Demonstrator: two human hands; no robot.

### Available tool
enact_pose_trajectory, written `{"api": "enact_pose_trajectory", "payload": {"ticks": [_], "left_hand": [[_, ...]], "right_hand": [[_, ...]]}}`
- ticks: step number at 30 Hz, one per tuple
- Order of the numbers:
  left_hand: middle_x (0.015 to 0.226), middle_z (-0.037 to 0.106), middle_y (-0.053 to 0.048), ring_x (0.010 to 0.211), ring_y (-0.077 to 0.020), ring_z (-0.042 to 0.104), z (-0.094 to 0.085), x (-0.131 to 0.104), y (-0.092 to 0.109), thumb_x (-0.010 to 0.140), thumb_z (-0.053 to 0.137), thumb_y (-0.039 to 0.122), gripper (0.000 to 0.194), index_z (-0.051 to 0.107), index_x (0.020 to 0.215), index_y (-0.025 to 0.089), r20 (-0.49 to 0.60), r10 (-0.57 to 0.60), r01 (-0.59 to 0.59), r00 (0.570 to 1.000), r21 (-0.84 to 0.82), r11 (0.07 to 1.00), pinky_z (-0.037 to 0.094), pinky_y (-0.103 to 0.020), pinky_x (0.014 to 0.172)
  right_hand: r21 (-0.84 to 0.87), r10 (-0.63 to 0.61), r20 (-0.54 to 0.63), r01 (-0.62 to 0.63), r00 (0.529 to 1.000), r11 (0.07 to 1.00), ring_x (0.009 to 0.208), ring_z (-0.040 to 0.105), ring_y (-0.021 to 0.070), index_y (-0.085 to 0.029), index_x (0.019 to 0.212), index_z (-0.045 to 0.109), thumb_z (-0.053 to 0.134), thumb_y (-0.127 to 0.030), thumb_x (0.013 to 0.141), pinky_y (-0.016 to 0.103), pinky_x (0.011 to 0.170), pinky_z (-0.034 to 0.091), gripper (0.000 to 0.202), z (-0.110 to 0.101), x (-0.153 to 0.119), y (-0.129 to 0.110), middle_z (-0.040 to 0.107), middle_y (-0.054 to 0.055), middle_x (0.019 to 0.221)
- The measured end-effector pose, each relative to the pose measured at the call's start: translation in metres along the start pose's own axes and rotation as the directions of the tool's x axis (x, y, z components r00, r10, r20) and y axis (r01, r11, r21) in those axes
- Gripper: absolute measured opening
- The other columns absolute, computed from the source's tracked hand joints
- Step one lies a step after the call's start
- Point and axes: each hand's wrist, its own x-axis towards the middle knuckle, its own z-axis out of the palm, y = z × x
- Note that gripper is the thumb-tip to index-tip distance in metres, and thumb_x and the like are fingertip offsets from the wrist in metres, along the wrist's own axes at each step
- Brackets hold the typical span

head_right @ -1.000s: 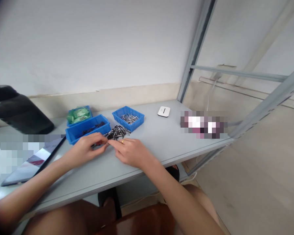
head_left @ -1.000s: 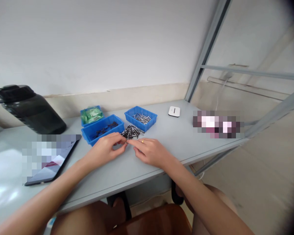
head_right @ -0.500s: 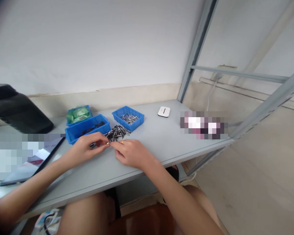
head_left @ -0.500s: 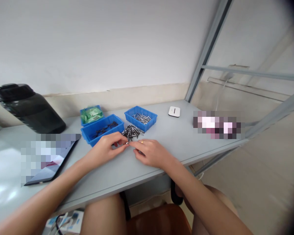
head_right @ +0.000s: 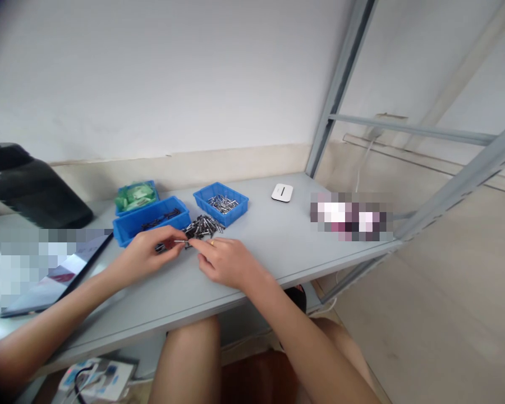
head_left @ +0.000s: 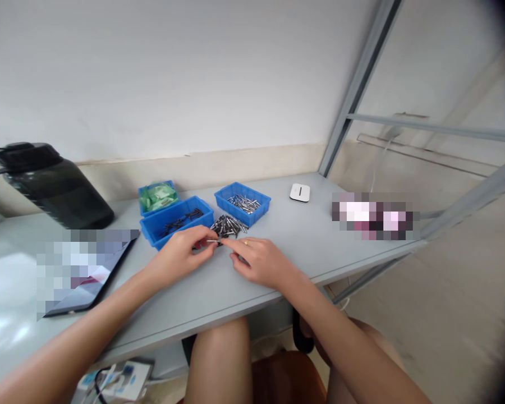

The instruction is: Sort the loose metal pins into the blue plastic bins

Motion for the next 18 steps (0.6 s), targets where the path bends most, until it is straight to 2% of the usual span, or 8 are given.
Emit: {"api": "enact_pose_trajectory", "payload": {"ticks": [11, 16, 18], "left_hand": [[0.082, 0.065, -0.002, 0.072, -0.0145, 0.059, 0.0005, -0.0015, -0.0005, 0.090, 0.050, 0.034, 0.020, 0.062, 0.091, 0.019, 0.016, 0.052, -0.052, 0.999, 0.001, 0.999, 0.048, -0.025, 0.065], [0.098, 0.068, -0.004, 0.082, -0.0163, 0.063, -0.0005, -0.0014, -0.0007, 0.089, 0.051, 0.032, 0.017, 0.061, 0.090, 0.019, -0.007, 0.048, -0.048, 0.999, 0.019, 0.999, 0.049, -0.027, 0.074], [0.097, 0.069, -0.003, 0.081, -0.0163, 0.064, -0.0007, -0.0011, -0.0012, 0.088, 0.050, 0.032, 0.016, 0.060, 0.089, 0.020, 0.011, 0.019, -0.019, 1.000, 0.033, 0.999, 0.049, -0.027, 0.074]], "right_hand": [[0.038, 0.027, 0.074, -0.030, 0.997, 0.999, 0.081, 0.060, 0.0167, -0.020, 0.126, 0.054, 0.046, -0.019, 0.091, 0.027, 0.074, 0.044, 0.036, 0.0005, -0.0017, 0.0010, 0.068, 0.004, 0.090], [0.033, -0.005, 0.040, 0.004, 0.999, 0.999, 0.079, 0.060, 0.0161, -0.019, 0.118, 0.057, 0.045, -0.017, 0.091, 0.026, 0.072, 0.044, 0.030, 0.0009, -0.0020, 0.0006, 0.067, 0.004, 0.085], [0.034, -0.018, 0.020, 0.018, 1.000, 0.999, 0.076, 0.060, 0.0157, -0.018, 0.112, 0.059, 0.044, -0.016, 0.091, 0.026, 0.069, 0.043, 0.026, -0.0004, -0.0017, -0.0003, 0.066, 0.003, 0.080]]}}
